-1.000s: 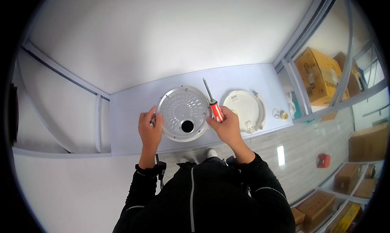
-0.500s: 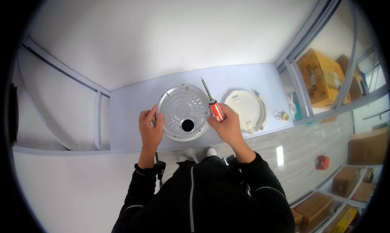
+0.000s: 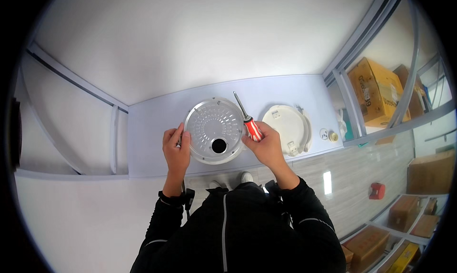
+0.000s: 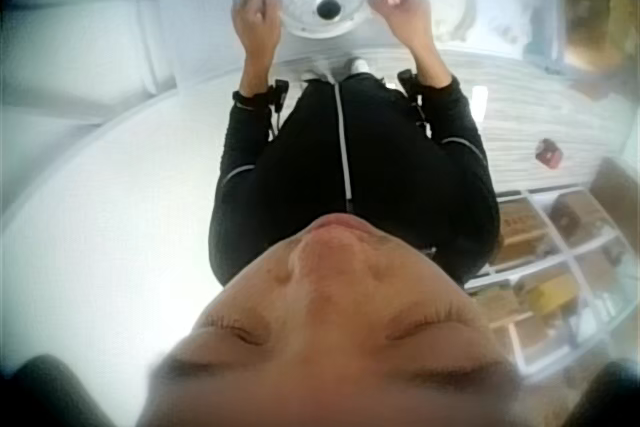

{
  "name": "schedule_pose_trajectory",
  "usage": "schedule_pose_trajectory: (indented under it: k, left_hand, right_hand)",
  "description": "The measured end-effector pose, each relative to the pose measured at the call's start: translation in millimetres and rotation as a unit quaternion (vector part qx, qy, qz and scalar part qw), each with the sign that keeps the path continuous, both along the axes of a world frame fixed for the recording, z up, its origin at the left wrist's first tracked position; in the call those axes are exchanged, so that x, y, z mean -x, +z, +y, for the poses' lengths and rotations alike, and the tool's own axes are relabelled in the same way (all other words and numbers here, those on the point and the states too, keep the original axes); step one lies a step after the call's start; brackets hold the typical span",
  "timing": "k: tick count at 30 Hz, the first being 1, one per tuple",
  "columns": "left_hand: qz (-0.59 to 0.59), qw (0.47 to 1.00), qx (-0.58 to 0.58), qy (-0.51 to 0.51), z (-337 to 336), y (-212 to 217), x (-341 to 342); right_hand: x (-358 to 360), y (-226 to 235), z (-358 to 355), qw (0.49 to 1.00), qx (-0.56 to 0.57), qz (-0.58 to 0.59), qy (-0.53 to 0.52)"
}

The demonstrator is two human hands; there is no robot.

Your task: The person uses a screwdriver to tighten a screw on a circular light fixture cover, then removes the cover to access the interior. They continue to adjust components inside the fixture with the screwdriver and reattach the cover.

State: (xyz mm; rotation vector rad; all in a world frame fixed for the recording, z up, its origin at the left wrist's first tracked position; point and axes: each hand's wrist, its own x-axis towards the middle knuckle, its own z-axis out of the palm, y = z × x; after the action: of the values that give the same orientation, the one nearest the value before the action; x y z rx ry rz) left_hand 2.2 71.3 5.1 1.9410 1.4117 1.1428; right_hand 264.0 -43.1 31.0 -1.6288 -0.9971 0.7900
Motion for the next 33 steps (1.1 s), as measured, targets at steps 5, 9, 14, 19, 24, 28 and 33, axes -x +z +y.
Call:
schedule_pose_trajectory:
  k: [5,9,14,19,24,28,33]
  left_hand:
    - [0.050,0.998,-0.047,-0.008,1,4,0]
    - [0.052,0.996,-0.068,-0.016,1,3,5]
    - [0.062,0.989,-0.133,-0.012,-2,17,5]
    - [0.080,0.981,-0.162,-0.066,-10,47,-5]
    - [0.060,0.977,-0.166,-0.121,-14,55,-11]
    - [0.056,0.986,-0.122,-0.102,-9,53,4]
    - [0.124,0.971,-0.143,-0.144,-13,62,22]
  right_hand:
    - [-2,-6,1,1.000,-0.014,-0.003,0.002]
    - [-2,-5,1,1.000,-0.016,0.005,0.006]
    - [-6,-16,1,0.998,-0.065,0.008,0.015]
    - [-13,-18,4,0.998,-0.060,0.010,0.003]
    - [-19,-6,0,0.997,-0.056,-0.037,-0.022]
    - [-29,9,-4,0.980,-0.156,-0.122,0.004]
    - [-35,25,-8,0.978,-0.134,-0.145,0.061]
